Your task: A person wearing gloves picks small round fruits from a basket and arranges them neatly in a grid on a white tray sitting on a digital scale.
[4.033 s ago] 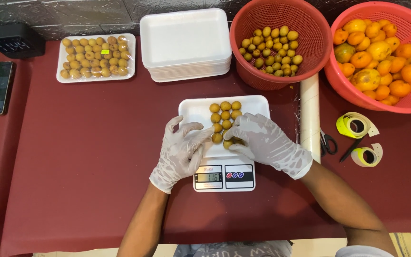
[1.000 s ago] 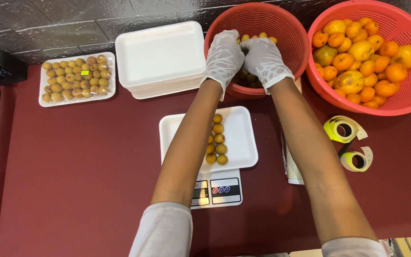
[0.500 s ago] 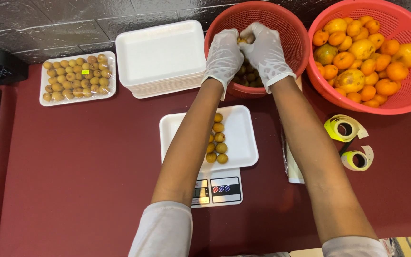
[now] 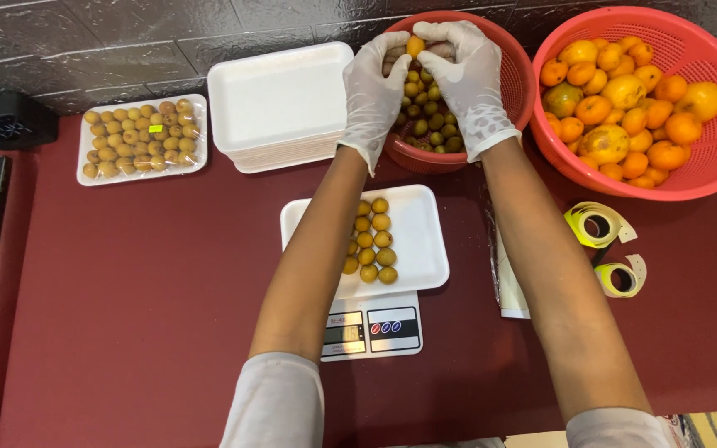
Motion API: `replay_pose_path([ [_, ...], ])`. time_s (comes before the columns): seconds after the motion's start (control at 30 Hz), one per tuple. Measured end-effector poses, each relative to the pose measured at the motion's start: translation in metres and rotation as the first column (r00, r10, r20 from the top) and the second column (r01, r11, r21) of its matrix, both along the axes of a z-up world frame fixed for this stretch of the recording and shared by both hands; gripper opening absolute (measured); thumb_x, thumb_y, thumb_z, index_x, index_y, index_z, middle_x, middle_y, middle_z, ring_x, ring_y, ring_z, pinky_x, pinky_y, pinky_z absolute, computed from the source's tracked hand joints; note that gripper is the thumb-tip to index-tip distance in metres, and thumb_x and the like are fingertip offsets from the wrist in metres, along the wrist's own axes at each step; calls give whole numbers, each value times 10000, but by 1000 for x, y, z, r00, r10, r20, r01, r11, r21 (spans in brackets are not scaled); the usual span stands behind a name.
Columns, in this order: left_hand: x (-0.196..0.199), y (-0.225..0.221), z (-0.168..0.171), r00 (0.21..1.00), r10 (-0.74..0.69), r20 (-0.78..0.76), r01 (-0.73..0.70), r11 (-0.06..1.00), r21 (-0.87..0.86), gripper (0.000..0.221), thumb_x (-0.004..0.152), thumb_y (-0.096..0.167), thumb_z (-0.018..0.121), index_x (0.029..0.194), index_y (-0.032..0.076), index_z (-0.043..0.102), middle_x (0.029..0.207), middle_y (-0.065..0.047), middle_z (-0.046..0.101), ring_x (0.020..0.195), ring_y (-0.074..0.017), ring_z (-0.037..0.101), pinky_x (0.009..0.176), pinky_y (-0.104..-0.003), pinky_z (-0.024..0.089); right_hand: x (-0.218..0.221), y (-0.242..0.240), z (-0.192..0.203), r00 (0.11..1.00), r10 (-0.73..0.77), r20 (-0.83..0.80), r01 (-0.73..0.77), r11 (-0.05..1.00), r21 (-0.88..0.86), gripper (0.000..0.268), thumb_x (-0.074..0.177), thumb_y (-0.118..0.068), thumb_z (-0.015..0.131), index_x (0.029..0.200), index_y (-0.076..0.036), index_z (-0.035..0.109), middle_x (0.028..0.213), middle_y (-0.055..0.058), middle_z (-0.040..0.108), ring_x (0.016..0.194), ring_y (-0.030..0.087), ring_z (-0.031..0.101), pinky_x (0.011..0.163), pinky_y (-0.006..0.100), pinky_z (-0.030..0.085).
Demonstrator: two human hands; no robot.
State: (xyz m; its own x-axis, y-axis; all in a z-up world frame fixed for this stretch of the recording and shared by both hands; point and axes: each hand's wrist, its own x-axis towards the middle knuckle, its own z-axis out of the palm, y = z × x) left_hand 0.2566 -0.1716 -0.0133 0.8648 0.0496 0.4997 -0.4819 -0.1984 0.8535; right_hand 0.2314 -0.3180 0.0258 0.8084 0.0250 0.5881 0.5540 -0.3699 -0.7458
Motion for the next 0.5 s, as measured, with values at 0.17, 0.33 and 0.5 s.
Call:
replay_pose_path([
  [0.17, -33, 26, 30, 993, -63, 101, 64, 998, -14, 262, 899, 47, 714, 1158, 81, 727, 1093, -63, 785, 1007, -159, 755, 953, -269, 633, -27, 12, 20, 990, 137, -16, -133, 979, 155, 261, 925, 40, 733, 1176, -6, 677, 1112, 111, 725, 938, 146, 712, 910, 243, 612],
  [0.33, -90, 59, 55, 987, -101, 129, 89, 992, 91, 272, 924, 53, 728, 1193, 90, 711, 1110, -41, 772, 974, -130, 722, 923, -259, 600, -79, 26, 48, 986, 161, 52, -163, 986, 28, 256, 917, 89, 754, 1152, 3, 701, 1079, 132, 728, 934, 182, 734, 876, 258, 624],
  [0.5, -154, 92, 57, 991, -116, 71, 100, 973, 206, 239, 945, 110, 733, 1182, 116, 709, 1118, -45, 750, 1048, -164, 717, 917, -301, 610, -129, 39, 49, 968, 197, 154, -165, 966, -200, 195, 927, 59, 807, 1090, -22, 735, 996, 106, 730, 857, 176, 659, 791, 284, 568],
])
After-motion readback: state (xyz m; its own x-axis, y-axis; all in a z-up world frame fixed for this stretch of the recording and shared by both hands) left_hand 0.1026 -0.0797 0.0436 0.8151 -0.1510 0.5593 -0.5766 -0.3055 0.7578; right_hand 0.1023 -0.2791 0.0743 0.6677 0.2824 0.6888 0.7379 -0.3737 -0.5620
